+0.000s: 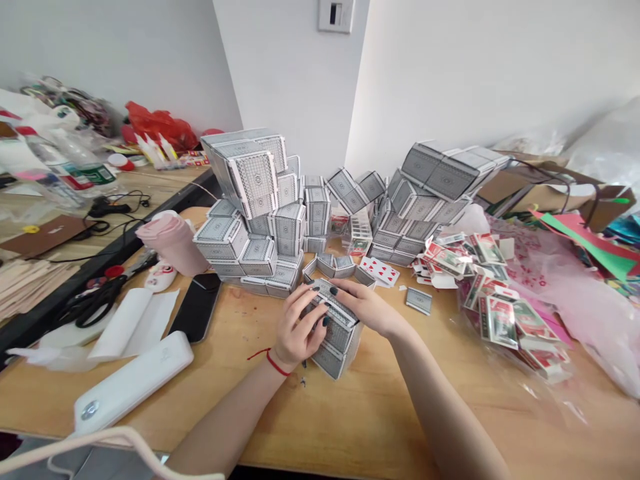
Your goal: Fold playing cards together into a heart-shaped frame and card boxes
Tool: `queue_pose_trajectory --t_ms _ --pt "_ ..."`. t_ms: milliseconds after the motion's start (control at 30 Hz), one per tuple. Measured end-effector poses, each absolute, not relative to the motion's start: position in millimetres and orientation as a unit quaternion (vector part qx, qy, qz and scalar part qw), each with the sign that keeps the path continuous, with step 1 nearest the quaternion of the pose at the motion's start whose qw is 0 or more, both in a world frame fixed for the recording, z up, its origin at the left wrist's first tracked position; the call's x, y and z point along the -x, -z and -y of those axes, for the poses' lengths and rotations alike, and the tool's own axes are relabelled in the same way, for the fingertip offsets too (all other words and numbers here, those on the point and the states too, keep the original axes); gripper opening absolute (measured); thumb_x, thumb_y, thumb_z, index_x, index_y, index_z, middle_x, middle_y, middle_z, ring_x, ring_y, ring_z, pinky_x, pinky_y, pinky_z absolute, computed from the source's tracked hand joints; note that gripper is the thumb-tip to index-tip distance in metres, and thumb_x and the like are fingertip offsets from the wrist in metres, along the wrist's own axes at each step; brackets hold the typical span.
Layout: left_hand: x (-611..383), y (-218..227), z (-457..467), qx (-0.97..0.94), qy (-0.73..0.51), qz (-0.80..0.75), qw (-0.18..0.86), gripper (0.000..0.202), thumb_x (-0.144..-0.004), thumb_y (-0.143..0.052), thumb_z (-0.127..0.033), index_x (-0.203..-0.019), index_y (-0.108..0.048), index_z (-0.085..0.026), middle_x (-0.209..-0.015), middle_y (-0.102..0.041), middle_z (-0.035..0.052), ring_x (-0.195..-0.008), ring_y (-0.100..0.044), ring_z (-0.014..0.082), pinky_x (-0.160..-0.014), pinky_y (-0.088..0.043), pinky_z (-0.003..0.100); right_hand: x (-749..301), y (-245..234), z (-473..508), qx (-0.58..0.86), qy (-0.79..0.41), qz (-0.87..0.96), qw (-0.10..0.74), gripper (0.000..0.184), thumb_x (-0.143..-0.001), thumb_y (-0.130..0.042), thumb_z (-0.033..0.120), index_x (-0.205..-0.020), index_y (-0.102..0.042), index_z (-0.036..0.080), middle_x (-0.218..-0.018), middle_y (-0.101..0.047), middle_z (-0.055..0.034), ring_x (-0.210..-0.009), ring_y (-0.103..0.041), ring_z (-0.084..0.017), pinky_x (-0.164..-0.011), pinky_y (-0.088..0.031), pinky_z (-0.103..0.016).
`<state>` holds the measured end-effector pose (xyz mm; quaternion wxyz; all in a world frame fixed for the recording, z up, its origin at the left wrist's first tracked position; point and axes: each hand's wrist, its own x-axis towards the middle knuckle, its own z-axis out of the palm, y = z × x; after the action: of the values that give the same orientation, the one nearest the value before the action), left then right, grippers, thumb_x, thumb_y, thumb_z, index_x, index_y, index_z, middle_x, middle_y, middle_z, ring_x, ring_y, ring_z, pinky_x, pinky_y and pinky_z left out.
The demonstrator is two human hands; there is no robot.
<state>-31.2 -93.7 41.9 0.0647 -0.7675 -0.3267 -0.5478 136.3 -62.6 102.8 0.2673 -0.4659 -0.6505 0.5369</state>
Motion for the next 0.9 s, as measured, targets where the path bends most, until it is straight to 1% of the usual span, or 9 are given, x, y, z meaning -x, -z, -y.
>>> queue_pose_trajectory --t_ms 133,233,400,533,600,667,733,800,900 --pt "29.3 -45.4 95.5 0.778 0.52 0.341 0.087 0.029 -0.077 -0.049 -0.011 -0.104 -0.056 -0.016 -0.114 -0.056 0.0133 -0.116 -0.048 0.0288 -0.089 -0.047 0.046 -134.7 -100.1 62.6 0.483 -0.534 0.638 0.273 0.035 -0.085 -0.043 0.031 -0.115 -0.058 0.019 -0.115 -0.062 -0.0042 -0.109 -0.054 -0.02 -0.096 -0.039 -0.035" --pt "26.1 -48.8 95.9 0.781 0.504 0.36 0.079 0.028 -0.076 -0.049 -0.011 -0.104 -0.056 -0.016 -0.114 -0.057 0.0137 -0.116 -0.048 0.0281 -0.09 -0.047 0.046 -133.4 -99.1 62.3 0.492 -0.523 0.638 0.279 0.036 -0.086 -0.041 0.032 -0.114 -0.059 0.018 -0.114 -0.063 -0.0045 -0.109 -0.054 -0.02 -0.097 -0.038 -0.035" --pt "21.9 -50.2 98.1 0.769 0.508 0.388 0.009 0.022 -0.079 -0.046 -0.011 -0.099 -0.052 -0.016 -0.112 -0.057 0.0125 -0.113 -0.049 0.0243 -0.093 -0.044 0.046 -131.7 -97.7 60.4 0.5 -0.501 0.65 0.276 0.034 -0.085 -0.042 0.032 -0.11 -0.061 0.018 -0.111 -0.064 -0.0044 -0.107 -0.055 -0.02 -0.096 -0.038 -0.035" --pt "20.3 -44.8 99.6 0.746 0.555 0.362 -0.061 0.021 -0.079 -0.048 -0.01 -0.098 -0.046 -0.019 -0.107 -0.058 0.0093 -0.11 -0.052 0.0223 -0.093 -0.042 0.049 -132.5 -97.7 59.5 0.507 -0.505 0.642 0.276 0.036 -0.083 -0.045 0.033 -0.112 -0.059 0.016 -0.113 -0.063 -0.006 -0.105 -0.056 -0.021 -0.094 -0.04 -0.035" --pt "19.6 -42.9 99.6 0.727 0.58 0.357 -0.086 0.022 -0.079 -0.05 -0.012 -0.099 -0.043 -0.019 -0.106 -0.057 0.0092 -0.108 -0.052 0.0223 -0.093 -0.041 0.05 -133.5 -98.8 59.7 0.5 -0.515 0.641 0.272 0.036 -0.083 -0.045 0.031 -0.113 -0.058 0.016 -0.111 -0.064 -0.0059 -0.102 -0.057 -0.02 -0.092 -0.042 -0.035" --pt "19.4 -42.6 99.4 0.719 0.58 0.373 -0.091 0.025 -0.08 -0.049 -0.017 -0.104 -0.044 -0.018 -0.108 -0.056 0.0111 -0.109 -0.05 0.0232 -0.093 -0.041 0.05 -134.3 -100.3 60.4 0.492 -0.524 0.644 0.263 0.036 -0.083 -0.044 0.029 -0.114 -0.058 0.016 -0.112 -0.063 -0.0058 -0.101 -0.058 -0.02 -0.09 -0.043 -0.035" --pt "19.7 -43.4 99.2 0.725 0.563 0.388 -0.083 0.025 -0.082 -0.047 -0.021 -0.106 -0.048 -0.017 -0.11 -0.055 0.012 -0.111 -0.048 0.024 -0.093 -0.04 0.048 -134.7 -101.3 61.5 0.494 -0.521 0.646 0.261 0.036 -0.084 -0.043 0.027 -0.116 -0.057 0.016 -0.115 -0.062 -0.0059 -0.104 -0.057 -0.02 -0.092 -0.042 -0.036" --pt "20.3 -44.2 99.2 0.732 0.552 0.392 -0.075 0.021 -0.083 -0.044 -0.022 -0.103 -0.05 -0.018 -0.109 -0.055 0.0112 -0.111 -0.047 0.0241 -0.092 -0.04 0.047 -134.7 -102.0 63.0 0.491 -0.511 0.654 0.264 0.037 -0.084 -0.042 0.025 -0.117 -0.056 0.017 -0.118 -0.06 -0.0055 -0.108 -0.055 -0.02 -0.096 -0.04 -0.037" --pt "20.5 -43.8 100.0 0.733 0.555 0.386 -0.08 0.017 -0.083 -0.045 -0.022 -0.099 -0.05 -0.019 -0.105 -0.056 0.0099 -0.11 -0.047 0.0237 -0.092 -0.04 0.047 -134.5 -103.3 65.4 0.472 -0.49 0.685 0.262 0.038 -0.085 -0.039 0.024 -0.12 -0.054 0.017 -0.121 -0.059 -0.005 -0.113 -0.052 -0.02 -0.099 -0.037 -0.037"
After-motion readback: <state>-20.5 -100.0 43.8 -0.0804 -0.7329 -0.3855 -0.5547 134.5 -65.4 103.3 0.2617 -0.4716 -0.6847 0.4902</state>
